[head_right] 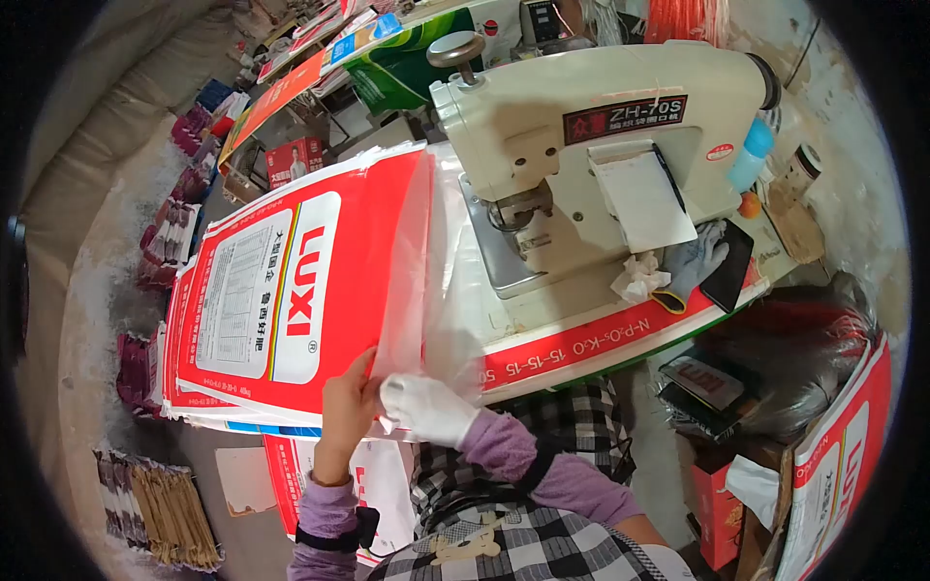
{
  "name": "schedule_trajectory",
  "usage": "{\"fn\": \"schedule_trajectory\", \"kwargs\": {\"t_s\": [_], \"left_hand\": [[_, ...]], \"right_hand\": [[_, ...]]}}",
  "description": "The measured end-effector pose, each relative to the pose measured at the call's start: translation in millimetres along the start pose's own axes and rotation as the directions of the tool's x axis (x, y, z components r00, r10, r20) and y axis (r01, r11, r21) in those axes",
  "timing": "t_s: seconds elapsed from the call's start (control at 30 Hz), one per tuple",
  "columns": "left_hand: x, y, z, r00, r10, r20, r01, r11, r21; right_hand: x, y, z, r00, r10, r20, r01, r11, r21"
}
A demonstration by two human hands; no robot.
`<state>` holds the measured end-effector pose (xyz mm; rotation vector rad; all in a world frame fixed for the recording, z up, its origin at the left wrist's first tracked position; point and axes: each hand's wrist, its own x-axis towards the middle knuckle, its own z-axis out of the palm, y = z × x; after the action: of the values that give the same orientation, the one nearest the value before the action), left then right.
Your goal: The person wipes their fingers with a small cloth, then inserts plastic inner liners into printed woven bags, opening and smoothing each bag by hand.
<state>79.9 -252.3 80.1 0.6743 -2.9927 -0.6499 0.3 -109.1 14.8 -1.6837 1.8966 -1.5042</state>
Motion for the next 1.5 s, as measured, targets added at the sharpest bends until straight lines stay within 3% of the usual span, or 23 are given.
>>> {"fn": "schedule_trajectory", "kwargs": {"t_s": [0.1,0.2,0.33,0.47,0.5,0.53,0.57,0.63,0.7,0.77,0.8,0.87,0.9,0.93,1.0,1.03,1.07,1.1,1.23,1.4,1.43,1.47,1.5], "left_hand": [[-4.3,-8.2,-4.4,0.994,0.055,-0.094,-0.07,0.984,-0.162],[-4.9,-23.8,10.5,0.979,-0.116,-0.17,-0.015,0.786,-0.618],[-10.1,-7.8,-9.2,0.992,-0.12,-0.04,0.074,0.809,-0.583],[-11.4,5.3,-1.5,0.989,-0.099,-0.109,0.015,0.807,-0.591],[-9.0,3.3,1.4,0.976,-0.116,-0.182,-0.013,0.811,-0.585],[-10.0,12.6,-5.5,0.976,-0.112,-0.186,-0.018,0.81,-0.587],[-13.1,29.1,-18.3,0.962,-0.034,-0.271,-0.07,0.928,-0.366],[-18.4,43.1,-24.9,0.94,0.076,-0.332,-0.124,0.984,-0.125],[-26.6,48.3,-24.2,0.913,0.239,-0.332,-0.248,0.969,0.015],[-55.5,41.3,-35.5,0.917,0.307,-0.255,-0.298,0.952,0.076],[-73.7,33.1,-39.8,0.908,0.344,-0.241,-0.331,0.939,0.092],[-121.8,18.9,-59.6,0.954,0.291,-0.077,-0.282,0.953,0.111],[-146.5,0.6,-66.2,0.957,0.286,-0.048,-0.273,0.944,0.184],[-168.8,-11.4,-74.2,0.975,0.223,-0.026,-0.214,0.957,0.195],[-208.9,-25.3,-85.9,0.999,-0.032,0.04,0.021,0.97,0.243],[-215.2,-23.9,-85.5,0.999,-0.037,0.034,0.027,0.969,0.247],[-222.0,-21.0,-85.1,0.998,0.0,-0.07,0.019,0.966,0.259],[-226.2,-17.2,-83.9,0.984,0.034,-0.173,0.014,0.963,0.268],[-224.3,-11.4,-86.0,0.974,0.122,-0.189,-0.055,0.943,0.327],[-240.1,-14.6,-88.7,0.91,0.161,-0.381,-0.017,0.935,0.353],[-244.0,-14.9,-87.0,0.89,0.159,-0.428,-0.007,0.942,0.335],[-256.1,-24.8,-87.6,0.936,-0.08,-0.342,0.179,0.946,0.269],[-268.0,-32.5,-81.8,0.935,-0.099,-0.342,0.195,0.946,0.257]], "right_hand": [[-10.9,-7.4,4.4,0.979,0.202,-0.039,-0.182,0.937,0.298],[-13.9,-1.2,15.3,0.995,0.031,-0.098,-0.018,0.992,0.127],[-13.1,-13.1,13.3,0.981,-0.148,-0.128,0.12,0.971,-0.206],[-15.2,-15.7,6.8,0.978,-0.208,-0.019,0.205,0.973,-0.106],[-16.9,-6.3,8.1,0.993,0.008,-0.12,0.042,0.913,0.406],[-16.9,-1.7,8.0,0.965,0.245,-0.095,-0.065,0.573,0.817],[-6.4,-2.3,4.3,0.872,0.488,-0.012,-0.198,0.376,0.905],[20.7,6.9,12.8,0.884,0.43,-0.184,-0.33,0.852,0.406],[28.7,65.7,65.4,0.988,0.113,0.103,-0.072,0.938,-0.339],[42.9,-1.2,35.3,0.934,-0.353,0.056,0.347,0.857,-0.381],[47.5,-4.4,39.5,0.936,-0.349,0.039,0.336,0.857,-0.391],[56.5,-9.7,47.0,0.911,-0.077,0.404,0.291,0.814,-0.503],[51.3,-17.9,15.6,0.966,-0.221,0.135,0.257,0.758,-0.6],[45.4,-3.6,21.3,0.964,-0.228,0.14,0.266,0.755,-0.6],[32.3,54.8,64.3,0.98,0.134,-0.149,-0.143,0.989,-0.049],[25.0,68.1,81.5,0.911,0.365,-0.193,-0.304,0.91,0.283],[10.6,16.6,75.7,0.977,-0.067,-0.2,-0.045,0.86,-0.508],[41.9,-64.2,31.3,0.71,0.269,0.651,0.138,0.853,-0.504],[25.5,-47.8,-1.8,0.973,-0.16,0.164,0.213,0.893,-0.397],[41.7,-8.2,-82.8,0.938,-0.277,-0.207,0.162,0.882,-0.443],[48.9,0.6,-84.5,0.934,0.033,-0.357,-0.123,0.965,-0.231],[53.8,12.4,-82.0,0.836,0.354,-0.419,-0.383,0.924,0.014],[54.2,26.7,-73.2,0.655,0.644,-0.395,-0.592,0.762,0.261]]}}
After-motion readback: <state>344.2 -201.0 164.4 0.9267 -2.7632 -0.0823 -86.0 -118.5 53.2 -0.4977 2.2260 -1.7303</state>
